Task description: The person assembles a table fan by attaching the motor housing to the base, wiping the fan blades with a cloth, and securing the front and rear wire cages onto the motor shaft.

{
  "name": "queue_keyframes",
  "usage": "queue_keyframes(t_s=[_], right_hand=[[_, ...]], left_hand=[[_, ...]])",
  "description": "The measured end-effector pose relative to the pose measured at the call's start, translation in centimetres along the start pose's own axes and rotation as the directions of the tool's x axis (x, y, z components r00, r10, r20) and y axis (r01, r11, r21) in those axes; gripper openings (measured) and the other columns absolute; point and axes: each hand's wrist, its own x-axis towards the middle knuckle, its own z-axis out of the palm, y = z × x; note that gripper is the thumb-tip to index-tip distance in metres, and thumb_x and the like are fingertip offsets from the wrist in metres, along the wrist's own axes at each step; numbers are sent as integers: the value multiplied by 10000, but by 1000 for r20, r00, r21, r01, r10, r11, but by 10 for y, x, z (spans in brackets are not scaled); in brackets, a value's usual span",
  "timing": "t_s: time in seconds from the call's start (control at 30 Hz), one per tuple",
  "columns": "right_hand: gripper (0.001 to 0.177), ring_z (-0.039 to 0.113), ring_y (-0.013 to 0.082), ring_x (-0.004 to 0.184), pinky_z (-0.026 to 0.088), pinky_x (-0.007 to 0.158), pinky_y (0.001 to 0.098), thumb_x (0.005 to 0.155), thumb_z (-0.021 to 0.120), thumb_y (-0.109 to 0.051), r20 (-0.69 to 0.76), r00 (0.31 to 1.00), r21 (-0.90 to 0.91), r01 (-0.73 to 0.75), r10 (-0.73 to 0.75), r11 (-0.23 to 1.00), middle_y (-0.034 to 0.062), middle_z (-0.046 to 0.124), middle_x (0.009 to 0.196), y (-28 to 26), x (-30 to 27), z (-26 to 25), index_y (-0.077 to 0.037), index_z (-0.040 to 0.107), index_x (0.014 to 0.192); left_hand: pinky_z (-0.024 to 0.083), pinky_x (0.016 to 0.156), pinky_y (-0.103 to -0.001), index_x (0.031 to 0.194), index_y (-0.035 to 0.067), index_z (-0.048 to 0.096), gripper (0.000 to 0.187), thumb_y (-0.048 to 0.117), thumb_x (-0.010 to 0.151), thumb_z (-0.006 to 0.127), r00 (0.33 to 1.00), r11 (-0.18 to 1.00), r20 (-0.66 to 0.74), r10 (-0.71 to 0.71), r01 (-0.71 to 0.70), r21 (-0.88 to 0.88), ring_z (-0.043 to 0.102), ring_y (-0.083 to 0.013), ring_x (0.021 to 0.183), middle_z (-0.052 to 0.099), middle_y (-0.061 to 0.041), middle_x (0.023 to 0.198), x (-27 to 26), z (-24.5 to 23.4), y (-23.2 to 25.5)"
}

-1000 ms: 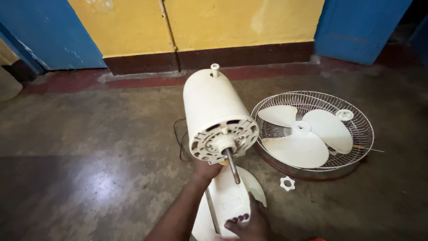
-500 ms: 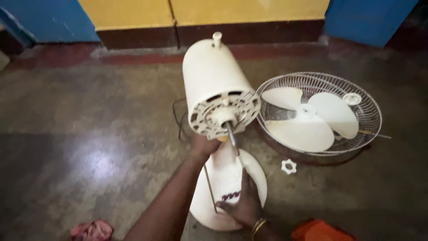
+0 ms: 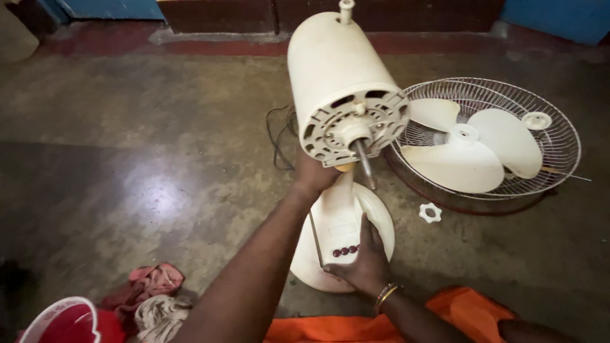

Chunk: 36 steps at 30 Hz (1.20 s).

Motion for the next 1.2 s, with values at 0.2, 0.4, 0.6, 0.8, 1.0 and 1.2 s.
queue_keyframes(t_s=[0.2,0.4,0.6,0.8,1.0,1.2], right_hand=[[1563,362,403,1412,367,1131,412,431,1022,-452,-72,993,26,92,-90,995,266,309,1545,-3,-2,7,7,97,1604],[1500,395,406,1394,392,1116,412,439,1010,-441,-48,996,-22,68,-69,997,263,336,1551,-10,-5,11,22,130,1562],[1427,398,393,1411,373,1151,402,458,996,-446,-42,990,-40,136,-137,990,263,361,1543,-2,-3,10,55,196,1528],[1400,264,420,1476,274,1195,425,526,972,-527,-21,976,-156,210,-216,965,311,260,1571,4,4,11,95,196,1513],[1395,230,380,1503,238,1199,424,554,935,-577,3,982,-198,184,-188,963,261,247,1605,8,5,11,46,211,1571],[1355,221,377,1514,230,1209,428,556,942,-559,-32,974,-167,215,-223,962,250,262,1610,14,4,15,53,219,1526]], left_hand=[[591,921,-327,1175,59,706,506,226,732,884,999,969,-25,-30,23,-245,731,-178,1027,767,-84,1131,3,-6,19],[608,848,-330,1123,62,739,438,252,753,878,987,971,38,-158,162,-176,753,-173,961,792,-78,1079,0,-6,5],[609,833,-329,1104,68,740,435,257,741,887,985,974,17,-170,171,-148,754,-175,948,794,-76,1063,-7,-4,-6],[594,856,-328,1175,57,708,493,243,756,889,991,967,-2,-131,127,-222,733,-178,998,772,-75,1122,-1,-2,-20],[592,880,-321,1188,64,714,481,253,775,874,969,938,101,-224,243,-249,732,-166,1023,773,-65,1147,0,-4,-22],[595,884,-326,1189,55,692,565,262,711,912,990,945,68,-122,137,-298,719,-179,1019,761,-88,1146,9,-9,-6]])
